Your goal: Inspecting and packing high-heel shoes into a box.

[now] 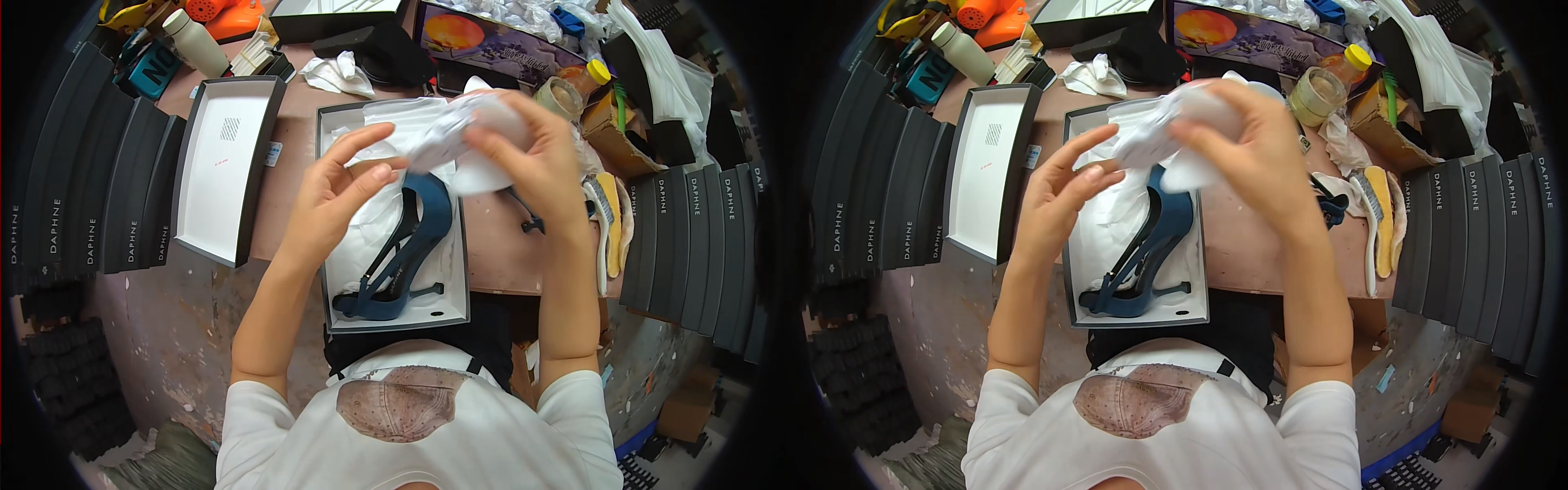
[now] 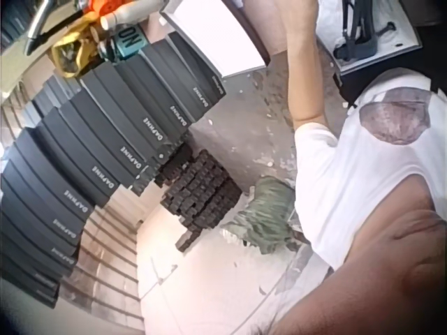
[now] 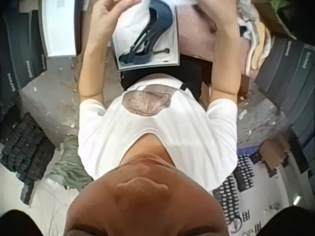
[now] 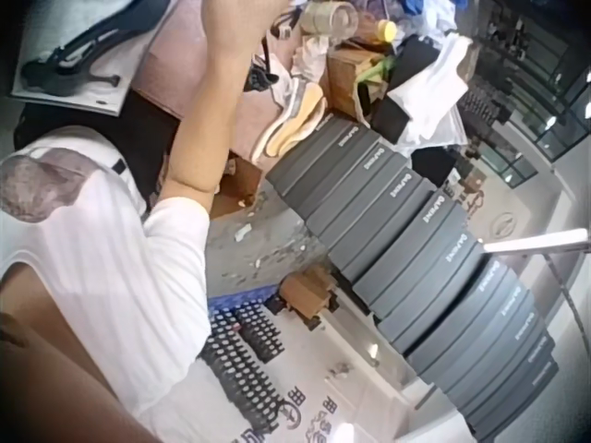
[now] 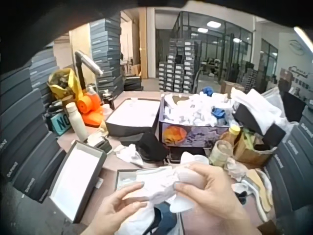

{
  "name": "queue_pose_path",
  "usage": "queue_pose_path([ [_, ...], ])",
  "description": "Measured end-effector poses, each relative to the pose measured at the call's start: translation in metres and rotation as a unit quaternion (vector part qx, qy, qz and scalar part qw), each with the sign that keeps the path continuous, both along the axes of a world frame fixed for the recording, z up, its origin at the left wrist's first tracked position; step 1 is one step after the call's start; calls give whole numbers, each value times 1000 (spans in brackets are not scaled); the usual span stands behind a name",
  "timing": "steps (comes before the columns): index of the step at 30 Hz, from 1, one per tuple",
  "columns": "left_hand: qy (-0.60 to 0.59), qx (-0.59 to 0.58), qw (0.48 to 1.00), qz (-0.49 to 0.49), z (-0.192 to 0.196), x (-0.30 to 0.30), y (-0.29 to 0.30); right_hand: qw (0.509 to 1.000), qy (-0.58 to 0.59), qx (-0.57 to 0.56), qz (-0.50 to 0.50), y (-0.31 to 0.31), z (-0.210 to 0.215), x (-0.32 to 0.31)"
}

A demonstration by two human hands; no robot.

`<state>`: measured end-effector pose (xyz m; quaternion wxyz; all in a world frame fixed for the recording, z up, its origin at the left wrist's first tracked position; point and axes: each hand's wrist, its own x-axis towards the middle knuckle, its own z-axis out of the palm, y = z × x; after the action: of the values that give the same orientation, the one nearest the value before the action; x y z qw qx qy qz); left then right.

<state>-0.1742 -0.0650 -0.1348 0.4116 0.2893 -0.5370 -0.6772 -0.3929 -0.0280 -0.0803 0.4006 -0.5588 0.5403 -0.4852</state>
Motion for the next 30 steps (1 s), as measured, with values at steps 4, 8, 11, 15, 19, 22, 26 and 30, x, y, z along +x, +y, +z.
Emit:
queue_pose_path([
  [4,-394,-484,782,7,-26,-3,-17,943,258,-121,-173,-12,-23,-49],
  [8,-477,-482,732,-61,-54,1,-25,899,387,-146,143,36,-42,45],
  [11,-549,-469,683,-111,-47,-4,-22,815,500,-106,275,88,-89,90],
  [15,-600,-461,643,-118,-50,4,-31,854,419,-151,269,64,-73,89],
  [19,-621,-493,604,-78,-65,31,-51,978,31,-136,157,42,-46,75],
  [22,-648,-415,633,-85,-60,50,-70,896,-435,-60,69,45,-5,67],
  [26,-646,-465,600,-82,-54,85,-95,862,-481,-148,56,47,-23,22],
  [30,-508,-445,738,-15,-19,84,-71,908,-252,-328,59,40,-54,22],
])
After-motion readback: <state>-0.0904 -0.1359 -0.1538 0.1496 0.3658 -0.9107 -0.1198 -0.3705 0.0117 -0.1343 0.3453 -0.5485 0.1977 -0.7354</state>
